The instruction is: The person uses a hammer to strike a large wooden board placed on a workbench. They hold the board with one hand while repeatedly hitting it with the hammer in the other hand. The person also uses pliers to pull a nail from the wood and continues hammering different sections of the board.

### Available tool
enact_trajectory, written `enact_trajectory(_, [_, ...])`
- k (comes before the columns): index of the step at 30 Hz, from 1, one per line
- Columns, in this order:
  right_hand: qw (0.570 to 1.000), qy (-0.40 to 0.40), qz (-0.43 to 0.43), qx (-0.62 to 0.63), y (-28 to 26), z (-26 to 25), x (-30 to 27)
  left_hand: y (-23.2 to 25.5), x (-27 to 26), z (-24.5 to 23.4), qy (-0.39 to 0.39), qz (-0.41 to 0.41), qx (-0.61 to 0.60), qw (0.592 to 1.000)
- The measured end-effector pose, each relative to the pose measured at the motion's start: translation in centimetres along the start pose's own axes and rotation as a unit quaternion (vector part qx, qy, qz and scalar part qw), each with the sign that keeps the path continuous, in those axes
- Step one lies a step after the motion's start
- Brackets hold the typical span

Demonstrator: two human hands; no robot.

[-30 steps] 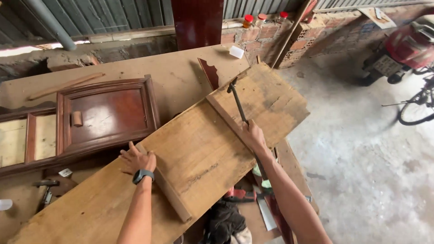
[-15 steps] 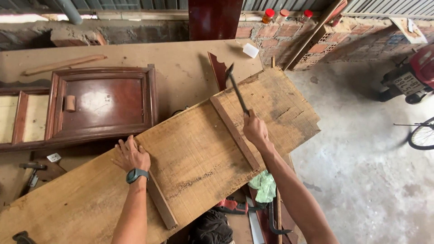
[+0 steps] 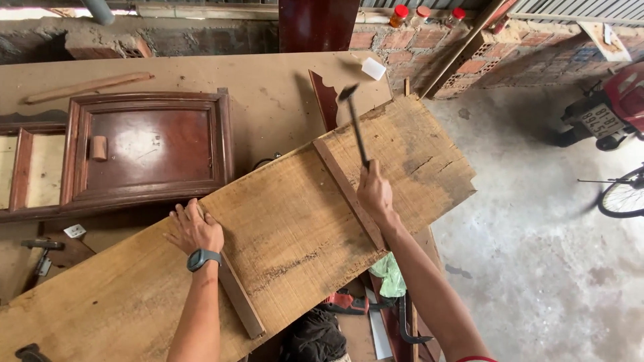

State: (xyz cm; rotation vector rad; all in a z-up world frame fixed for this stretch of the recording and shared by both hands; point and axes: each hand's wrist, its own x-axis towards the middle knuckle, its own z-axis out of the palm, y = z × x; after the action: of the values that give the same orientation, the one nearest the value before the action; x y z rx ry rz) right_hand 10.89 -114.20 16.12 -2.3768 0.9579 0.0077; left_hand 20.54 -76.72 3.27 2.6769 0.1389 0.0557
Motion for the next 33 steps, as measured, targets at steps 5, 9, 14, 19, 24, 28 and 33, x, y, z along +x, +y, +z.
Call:
enact_trajectory(5, [0.998,-0.033,0.003,-0.046,1.4,-0.4,2.6,0.1,0.1,0.4,-0.002,-0.009,-0.019,1.000])
enact_trajectory(9, [0.995,0.048,-0.038,0.077,1.2,0.0,1.7,-0.2,1.1,0.6,0.012,0.008,-0.026,1.000])
enact_trajectory(14, [0.996,-0.037,-0.030,-0.081,3.3,1.2,3.1,-0.9,0.6,1.5,0.023,0.008,-0.001,1.000])
enact_trajectory(19, [0.996,0.041,-0.048,0.063,2.4,-2.7,2.8,5.2,-0.9,-3.8,0.047,0.100,0.064,0.992])
enact_trajectory(24, [0.999,-0.002,-0.016,0.050,3.7,-0.8,2.2,12.0,6.5,10.5,-0.072,0.193,-0.009,0.978])
enact_trajectory(28, [0.999,-0.033,0.011,0.008,3.4,-0.3,1.9,20.9,8.5,15.9,-0.238,0.113,-0.160,0.951])
enact_trajectory(33, [0.995,-0.081,0.027,-0.044,4.4,1.9,3.7,21.6,8.5,16.0,-0.204,0.155,0.004,0.967])
